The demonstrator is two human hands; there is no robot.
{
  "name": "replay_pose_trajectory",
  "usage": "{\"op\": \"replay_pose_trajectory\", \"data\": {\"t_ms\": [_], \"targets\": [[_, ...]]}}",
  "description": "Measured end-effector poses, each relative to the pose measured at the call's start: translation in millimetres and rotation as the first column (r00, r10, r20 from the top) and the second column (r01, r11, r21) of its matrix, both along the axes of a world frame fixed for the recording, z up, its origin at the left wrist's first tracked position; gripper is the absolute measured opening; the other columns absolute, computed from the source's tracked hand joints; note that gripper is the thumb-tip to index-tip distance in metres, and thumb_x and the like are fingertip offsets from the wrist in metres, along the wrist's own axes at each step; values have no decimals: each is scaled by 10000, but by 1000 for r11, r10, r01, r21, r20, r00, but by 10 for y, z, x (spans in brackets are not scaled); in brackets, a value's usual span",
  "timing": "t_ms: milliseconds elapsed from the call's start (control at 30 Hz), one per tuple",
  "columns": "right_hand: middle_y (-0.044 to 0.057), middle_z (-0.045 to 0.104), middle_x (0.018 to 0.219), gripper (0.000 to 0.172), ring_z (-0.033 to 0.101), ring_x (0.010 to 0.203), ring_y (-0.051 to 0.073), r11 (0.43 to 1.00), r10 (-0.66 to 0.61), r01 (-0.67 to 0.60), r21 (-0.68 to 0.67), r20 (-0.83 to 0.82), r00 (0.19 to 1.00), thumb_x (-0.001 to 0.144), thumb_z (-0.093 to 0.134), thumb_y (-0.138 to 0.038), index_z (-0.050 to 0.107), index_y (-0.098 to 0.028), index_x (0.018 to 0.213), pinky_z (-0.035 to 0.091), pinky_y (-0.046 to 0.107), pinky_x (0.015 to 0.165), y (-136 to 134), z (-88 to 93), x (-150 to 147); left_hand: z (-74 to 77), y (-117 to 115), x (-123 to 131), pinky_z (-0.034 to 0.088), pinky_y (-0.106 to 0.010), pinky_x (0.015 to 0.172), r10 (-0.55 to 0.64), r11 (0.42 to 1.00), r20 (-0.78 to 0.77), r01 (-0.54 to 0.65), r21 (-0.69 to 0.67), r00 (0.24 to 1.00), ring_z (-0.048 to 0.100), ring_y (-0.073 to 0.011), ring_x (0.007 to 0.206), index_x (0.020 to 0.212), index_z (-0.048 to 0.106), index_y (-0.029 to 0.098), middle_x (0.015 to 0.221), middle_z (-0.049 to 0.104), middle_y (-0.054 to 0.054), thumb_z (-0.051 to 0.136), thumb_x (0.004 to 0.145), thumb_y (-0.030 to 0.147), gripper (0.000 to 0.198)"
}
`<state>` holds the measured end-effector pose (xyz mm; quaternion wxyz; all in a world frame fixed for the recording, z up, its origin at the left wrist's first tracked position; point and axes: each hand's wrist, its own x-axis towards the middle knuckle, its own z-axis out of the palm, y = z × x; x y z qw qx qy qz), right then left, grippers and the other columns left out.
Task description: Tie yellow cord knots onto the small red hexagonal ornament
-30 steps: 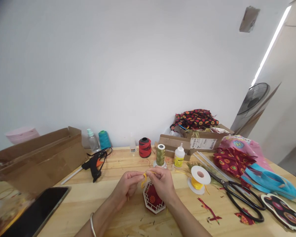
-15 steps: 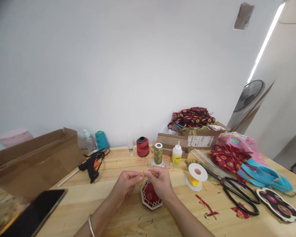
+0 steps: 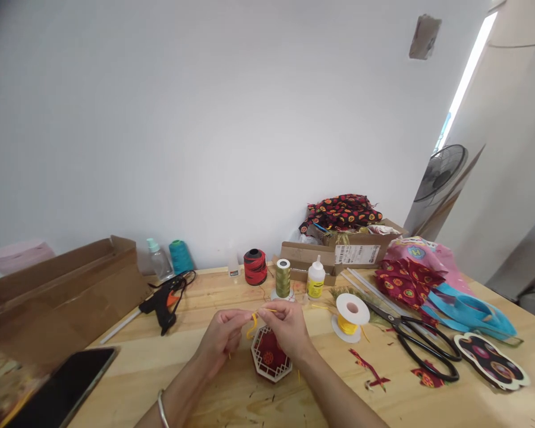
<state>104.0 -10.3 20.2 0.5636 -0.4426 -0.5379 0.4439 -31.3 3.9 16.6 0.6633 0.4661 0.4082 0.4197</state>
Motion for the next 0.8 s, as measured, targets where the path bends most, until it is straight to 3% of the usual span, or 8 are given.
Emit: {"op": "replay_pose_trajectory", "data": {"t_ms": [300, 467, 667, 800], "targets": [[-40, 373, 481, 210, 312, 437, 67, 997, 4, -9, 73, 60, 998, 629, 556, -317, 605, -139, 531, 255, 192, 399, -27, 25, 9, 1, -8, 24, 54, -182, 306, 64, 997, -80, -60, 53, 995, 114, -17, 275, 529, 551, 129, 285, 208, 123, 578, 574, 393, 270], [-42, 372, 485, 210, 307, 437, 69, 999, -33, 33, 16, 8, 999, 627, 556, -319, 585, -137, 525, 243, 196, 405, -14, 29, 8, 0, -3, 3, 65, -185, 328, 57, 988, -112, -40, 152, 992, 102, -28, 324, 486, 537, 132, 325, 191, 109, 558, 615, 356, 260], [-42, 332, 503, 235, 330, 464, 84, 983, -76, 31, 181, 248, 966, 677, 507, -318, 604, -142, 554, 256, 205, 443, 1, 19, 35, 10, 21, -14, 211, -172, 381, 38, 944, -193, 28, 330, 981, 273, -53, 401, 540, 593, 122, 428, 387, 56, 554, 634, 289, 196], [-43, 322, 505, 228, 326, 474, 85, 978, -108, 43, 206, 319, 942, 699, 487, -299, 607, -143, 583, 253, 204, 449, -3, 19, 49, 29, 0, 12, 273, -165, 423, 49, 944, -196, 19, 330, 979, 330, -64, 432, 557, 584, 131, 443, 424, 52, 533, 655, 267, 175]]}}
